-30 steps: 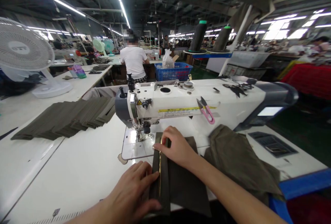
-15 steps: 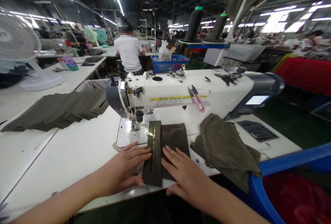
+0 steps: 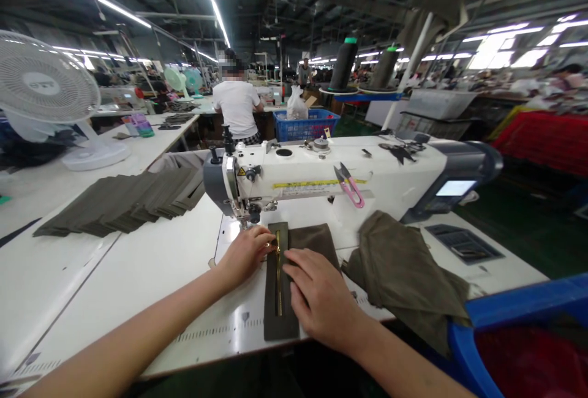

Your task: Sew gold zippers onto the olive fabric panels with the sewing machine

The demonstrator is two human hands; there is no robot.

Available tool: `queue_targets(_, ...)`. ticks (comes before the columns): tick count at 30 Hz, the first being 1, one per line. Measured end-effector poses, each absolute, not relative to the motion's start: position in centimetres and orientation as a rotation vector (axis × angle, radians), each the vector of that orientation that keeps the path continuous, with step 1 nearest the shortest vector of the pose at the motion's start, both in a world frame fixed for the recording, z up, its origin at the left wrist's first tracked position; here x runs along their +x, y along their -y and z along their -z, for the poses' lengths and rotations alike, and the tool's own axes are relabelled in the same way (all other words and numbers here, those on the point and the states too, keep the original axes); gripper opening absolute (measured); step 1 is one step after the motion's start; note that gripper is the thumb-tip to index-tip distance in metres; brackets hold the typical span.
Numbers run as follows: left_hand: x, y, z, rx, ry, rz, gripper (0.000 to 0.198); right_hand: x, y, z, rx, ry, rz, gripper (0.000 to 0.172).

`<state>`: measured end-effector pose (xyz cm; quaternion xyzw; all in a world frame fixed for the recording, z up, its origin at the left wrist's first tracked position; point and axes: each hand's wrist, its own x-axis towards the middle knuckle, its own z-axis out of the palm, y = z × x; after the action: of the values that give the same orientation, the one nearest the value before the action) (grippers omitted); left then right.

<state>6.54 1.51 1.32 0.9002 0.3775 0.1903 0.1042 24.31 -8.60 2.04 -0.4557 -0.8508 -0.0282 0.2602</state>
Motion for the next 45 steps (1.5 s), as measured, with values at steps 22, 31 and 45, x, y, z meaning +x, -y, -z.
queue_targets(22, 7.7, -2.7, -1.2, 2.445, -1.241, -0.614, 0.011, 23.0, 7.6, 1.3, -1.220, 2.361, 0.092, 0.039)
queue_targets(31, 8.2, -3.3, -0.6, 2.489, -1.305, -0.706, 0.014, 23.0, 7.7, 1.2, -1.233, 2.335, 0.016, 0.038)
queue_targets(45, 2.3, 2.8, -1.5, 2.821, -0.935, -0.404, 0.048, 22.7, 4.2, 0.6, -1.340, 2.373, -0.132, 0.054)
